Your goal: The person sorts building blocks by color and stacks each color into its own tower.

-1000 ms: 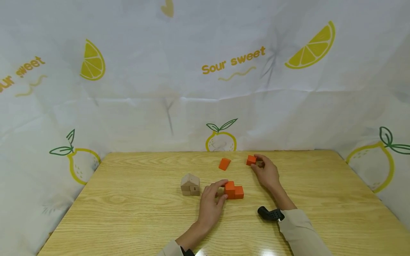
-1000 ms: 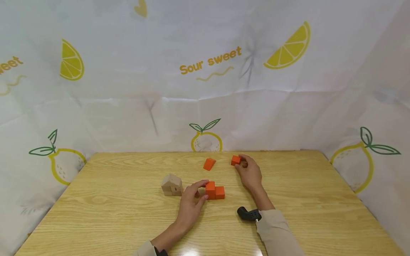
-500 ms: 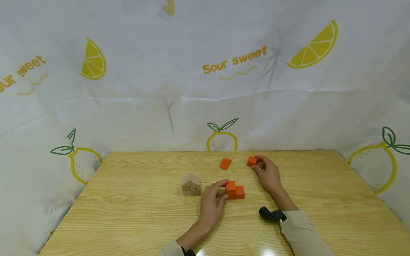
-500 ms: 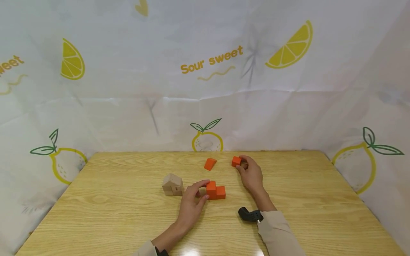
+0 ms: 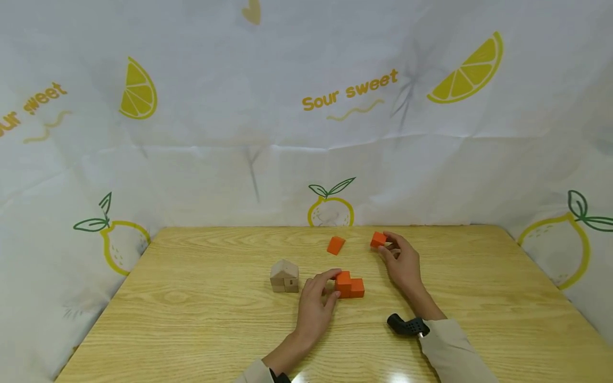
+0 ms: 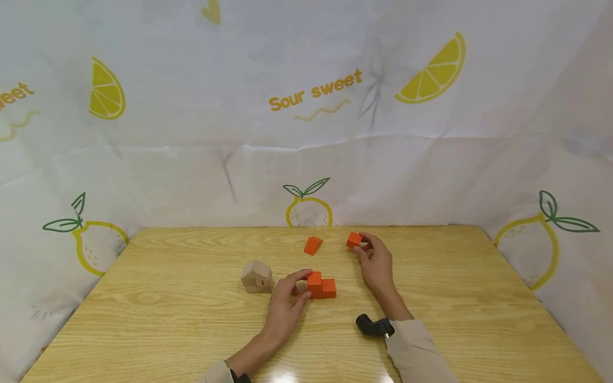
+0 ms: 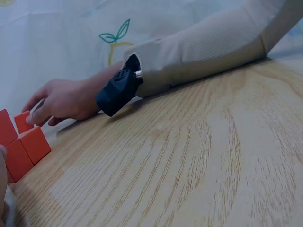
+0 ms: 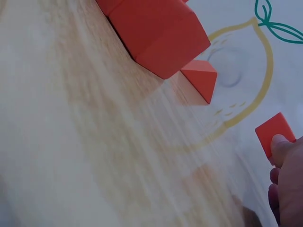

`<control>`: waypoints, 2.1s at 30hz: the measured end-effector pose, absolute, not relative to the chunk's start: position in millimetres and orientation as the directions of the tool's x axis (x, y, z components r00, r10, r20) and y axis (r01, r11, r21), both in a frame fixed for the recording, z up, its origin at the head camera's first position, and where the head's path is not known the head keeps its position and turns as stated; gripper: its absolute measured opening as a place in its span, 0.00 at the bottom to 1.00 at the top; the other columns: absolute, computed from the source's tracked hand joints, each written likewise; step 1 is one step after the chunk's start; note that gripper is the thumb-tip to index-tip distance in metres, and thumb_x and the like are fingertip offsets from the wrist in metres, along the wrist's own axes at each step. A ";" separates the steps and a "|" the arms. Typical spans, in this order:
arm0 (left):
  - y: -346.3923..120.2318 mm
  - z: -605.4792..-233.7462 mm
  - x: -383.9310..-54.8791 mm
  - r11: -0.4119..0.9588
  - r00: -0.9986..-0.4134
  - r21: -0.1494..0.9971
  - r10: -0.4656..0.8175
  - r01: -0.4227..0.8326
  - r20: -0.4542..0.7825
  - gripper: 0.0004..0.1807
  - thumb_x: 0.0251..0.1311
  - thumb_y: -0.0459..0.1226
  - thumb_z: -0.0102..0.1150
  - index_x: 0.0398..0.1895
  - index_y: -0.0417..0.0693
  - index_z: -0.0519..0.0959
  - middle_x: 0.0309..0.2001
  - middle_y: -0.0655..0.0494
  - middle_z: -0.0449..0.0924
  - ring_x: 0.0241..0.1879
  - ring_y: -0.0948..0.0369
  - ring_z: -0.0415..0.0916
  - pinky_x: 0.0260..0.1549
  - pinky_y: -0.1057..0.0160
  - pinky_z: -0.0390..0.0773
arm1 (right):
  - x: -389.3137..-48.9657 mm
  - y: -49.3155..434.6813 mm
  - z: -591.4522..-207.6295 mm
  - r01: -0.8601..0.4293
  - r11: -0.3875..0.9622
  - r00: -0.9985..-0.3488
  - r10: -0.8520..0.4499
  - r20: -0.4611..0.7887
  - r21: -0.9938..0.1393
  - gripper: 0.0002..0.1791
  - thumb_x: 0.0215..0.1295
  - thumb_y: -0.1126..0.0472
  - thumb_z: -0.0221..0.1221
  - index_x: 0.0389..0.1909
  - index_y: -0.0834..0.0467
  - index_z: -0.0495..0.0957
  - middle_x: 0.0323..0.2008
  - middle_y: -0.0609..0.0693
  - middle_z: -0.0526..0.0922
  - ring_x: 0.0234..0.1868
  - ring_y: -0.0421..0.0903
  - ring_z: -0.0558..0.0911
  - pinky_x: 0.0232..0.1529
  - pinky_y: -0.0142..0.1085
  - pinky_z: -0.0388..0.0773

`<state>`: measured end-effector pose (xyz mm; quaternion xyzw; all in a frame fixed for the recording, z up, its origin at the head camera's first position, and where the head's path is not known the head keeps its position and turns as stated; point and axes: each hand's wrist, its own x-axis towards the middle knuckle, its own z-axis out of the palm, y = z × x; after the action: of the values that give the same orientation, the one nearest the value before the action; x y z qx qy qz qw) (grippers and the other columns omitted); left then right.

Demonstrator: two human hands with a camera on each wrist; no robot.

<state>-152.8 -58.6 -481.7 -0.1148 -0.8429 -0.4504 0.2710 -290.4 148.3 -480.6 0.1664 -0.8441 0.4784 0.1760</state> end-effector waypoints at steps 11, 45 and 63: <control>-58.4 -481.2 -152.2 0.583 -0.818 0.682 -0.050 0.442 0.573 0.27 0.55 0.28 0.66 0.59 0.53 0.75 0.51 0.60 0.78 0.32 0.57 0.67 0.33 0.67 0.68 | -277.3 151.5 -477.6 -0.525 0.423 -0.847 -0.176 0.501 -0.739 0.22 0.66 0.63 0.60 0.61 0.62 0.72 0.51 0.56 0.78 0.43 0.49 0.76 0.36 0.24 0.70; -58.1 -484.3 -153.2 0.573 -0.824 0.692 -0.050 0.439 0.564 0.28 0.55 0.28 0.65 0.59 0.54 0.74 0.51 0.61 0.77 0.33 0.60 0.65 0.33 0.67 0.69 | -215.9 142.5 -440.8 -0.655 0.215 -0.748 -0.318 0.582 -0.725 0.21 0.57 0.80 0.60 0.53 0.71 0.75 0.43 0.61 0.79 0.41 0.52 0.74 0.38 0.28 0.73; -59.1 -485.0 -152.8 0.573 -0.840 0.702 -0.044 0.422 0.541 0.27 0.56 0.29 0.65 0.60 0.53 0.74 0.52 0.61 0.77 0.37 0.58 0.68 0.36 0.64 0.71 | -222.7 146.8 -466.3 -0.738 0.196 -0.653 -0.449 0.610 -0.646 0.25 0.54 0.78 0.64 0.55 0.65 0.75 0.43 0.53 0.80 0.40 0.50 0.76 0.35 0.32 0.74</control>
<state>-152.8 -59.1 -485.0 -0.1114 -0.8478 -0.4485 0.2602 -222.7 146.8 -466.3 0.3908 -0.7596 0.4994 0.1445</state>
